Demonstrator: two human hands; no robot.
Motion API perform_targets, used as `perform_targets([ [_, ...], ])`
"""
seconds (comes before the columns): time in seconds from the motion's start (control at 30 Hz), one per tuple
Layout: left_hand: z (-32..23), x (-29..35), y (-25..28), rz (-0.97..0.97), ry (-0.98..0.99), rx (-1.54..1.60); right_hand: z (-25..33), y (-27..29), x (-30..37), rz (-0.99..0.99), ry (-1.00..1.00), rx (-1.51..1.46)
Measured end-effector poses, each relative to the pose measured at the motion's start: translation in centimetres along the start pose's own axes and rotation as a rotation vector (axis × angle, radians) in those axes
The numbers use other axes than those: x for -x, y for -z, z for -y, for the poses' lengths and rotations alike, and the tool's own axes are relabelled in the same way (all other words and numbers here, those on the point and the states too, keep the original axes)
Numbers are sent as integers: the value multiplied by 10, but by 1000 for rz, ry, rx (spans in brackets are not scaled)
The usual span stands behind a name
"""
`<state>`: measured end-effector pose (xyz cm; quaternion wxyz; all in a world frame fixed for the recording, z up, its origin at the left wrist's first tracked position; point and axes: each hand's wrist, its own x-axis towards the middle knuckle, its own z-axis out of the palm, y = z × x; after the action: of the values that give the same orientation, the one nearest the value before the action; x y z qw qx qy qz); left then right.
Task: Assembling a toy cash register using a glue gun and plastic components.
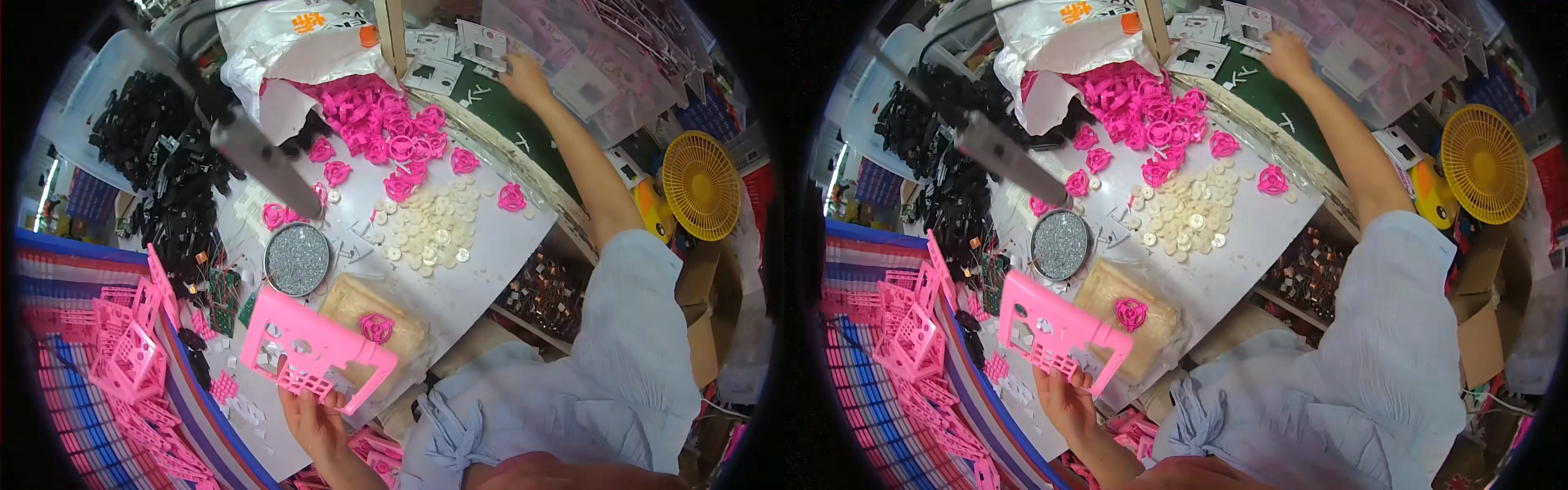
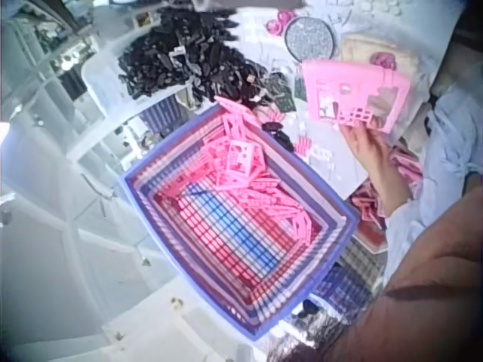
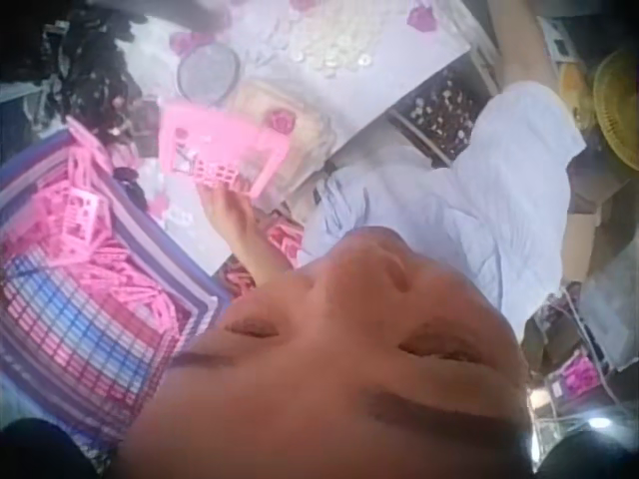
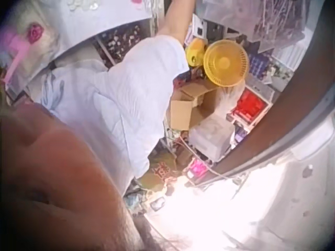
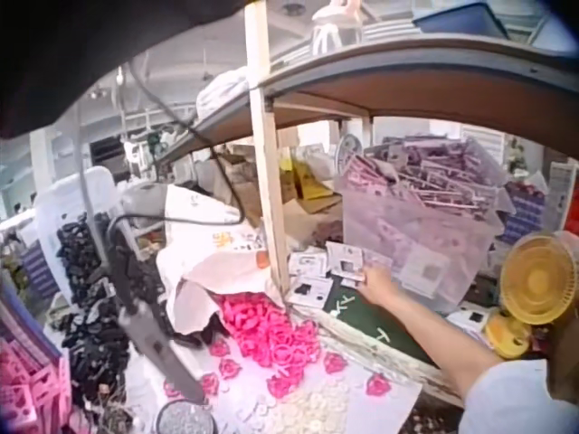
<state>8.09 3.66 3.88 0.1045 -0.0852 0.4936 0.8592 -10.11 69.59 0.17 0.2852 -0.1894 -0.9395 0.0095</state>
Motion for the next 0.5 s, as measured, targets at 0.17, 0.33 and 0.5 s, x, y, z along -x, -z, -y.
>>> perform_targets([
  [0.17,6,-1,-10,-43,1,15,-15,-62,-46,27,-165,-203],
  [0.33,3,7,-29,-94,-116,-170,12,-69,-50,-5,-316,-188],
  [0.5,0,8,-29,-55,-224,-262,27,-65,-74,14,-225,-32],
])
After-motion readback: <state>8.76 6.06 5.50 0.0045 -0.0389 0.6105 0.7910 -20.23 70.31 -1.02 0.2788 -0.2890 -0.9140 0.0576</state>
